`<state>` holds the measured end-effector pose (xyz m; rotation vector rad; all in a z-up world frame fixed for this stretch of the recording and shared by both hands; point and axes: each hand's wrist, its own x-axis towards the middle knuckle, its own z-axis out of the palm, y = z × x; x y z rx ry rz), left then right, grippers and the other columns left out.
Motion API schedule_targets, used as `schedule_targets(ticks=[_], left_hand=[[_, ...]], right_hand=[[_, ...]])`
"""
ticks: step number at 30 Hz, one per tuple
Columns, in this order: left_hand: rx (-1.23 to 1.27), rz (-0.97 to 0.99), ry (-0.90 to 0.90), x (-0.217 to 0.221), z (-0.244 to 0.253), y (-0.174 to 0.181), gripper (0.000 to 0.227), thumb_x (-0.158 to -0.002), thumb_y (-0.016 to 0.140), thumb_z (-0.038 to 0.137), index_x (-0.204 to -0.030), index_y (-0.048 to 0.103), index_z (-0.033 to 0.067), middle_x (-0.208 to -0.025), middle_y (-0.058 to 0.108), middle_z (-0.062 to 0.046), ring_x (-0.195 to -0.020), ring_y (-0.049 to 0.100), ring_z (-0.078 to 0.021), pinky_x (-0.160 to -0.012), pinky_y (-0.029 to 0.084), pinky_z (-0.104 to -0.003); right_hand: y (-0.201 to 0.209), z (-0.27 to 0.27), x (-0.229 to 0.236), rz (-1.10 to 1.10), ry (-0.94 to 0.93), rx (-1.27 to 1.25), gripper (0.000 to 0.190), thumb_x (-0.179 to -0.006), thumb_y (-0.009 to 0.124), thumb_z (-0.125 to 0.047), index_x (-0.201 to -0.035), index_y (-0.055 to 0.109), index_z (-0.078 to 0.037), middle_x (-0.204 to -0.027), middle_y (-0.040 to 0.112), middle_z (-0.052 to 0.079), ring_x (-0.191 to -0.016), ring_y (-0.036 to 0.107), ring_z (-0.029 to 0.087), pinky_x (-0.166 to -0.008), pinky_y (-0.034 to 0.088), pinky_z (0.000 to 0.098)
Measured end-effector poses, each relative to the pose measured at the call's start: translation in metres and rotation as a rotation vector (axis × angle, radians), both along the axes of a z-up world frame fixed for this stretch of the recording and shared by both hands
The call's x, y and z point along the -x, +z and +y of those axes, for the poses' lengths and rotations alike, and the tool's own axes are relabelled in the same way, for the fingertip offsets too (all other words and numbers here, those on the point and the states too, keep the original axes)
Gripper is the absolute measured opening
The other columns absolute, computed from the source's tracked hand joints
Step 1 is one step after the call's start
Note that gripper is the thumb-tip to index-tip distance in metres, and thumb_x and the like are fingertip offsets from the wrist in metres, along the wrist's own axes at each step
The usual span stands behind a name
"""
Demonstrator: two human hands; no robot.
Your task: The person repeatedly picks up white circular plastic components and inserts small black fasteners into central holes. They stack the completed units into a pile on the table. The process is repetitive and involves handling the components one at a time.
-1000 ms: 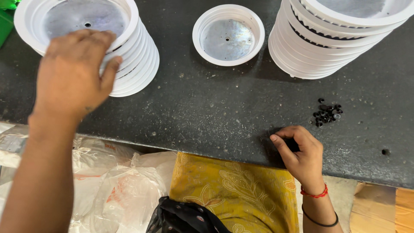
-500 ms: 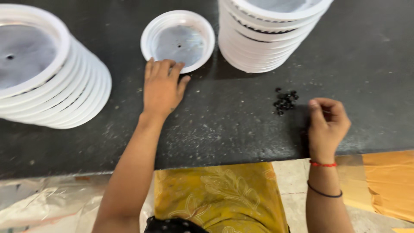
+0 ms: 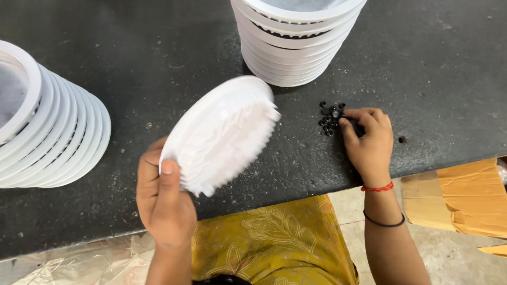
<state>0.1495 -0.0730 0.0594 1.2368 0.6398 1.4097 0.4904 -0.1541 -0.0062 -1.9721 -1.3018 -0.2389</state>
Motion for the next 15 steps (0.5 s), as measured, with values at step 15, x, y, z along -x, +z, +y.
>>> schedule_targets(ticks=[15], left_hand=[[0.828,-0.432,-0.349,-0.025,0.017,-0.065,0.045,-0.102,0.056,0.022,-0.137,0.054,-0.0063,-0.133,0.064,-0.015,-0.125,0.060,-0.0226,-0.109,0.045,-0.038]], right_hand=[[0.023,0.002,0.044,0.800,0.328,-0.048,0.012,-0.093,0.075,-0.001,-0.105,0.074,-0.003,-0.096,0.073,0.002,-0.085,0.063,0.004,-0.076,0.051,0.0201]])
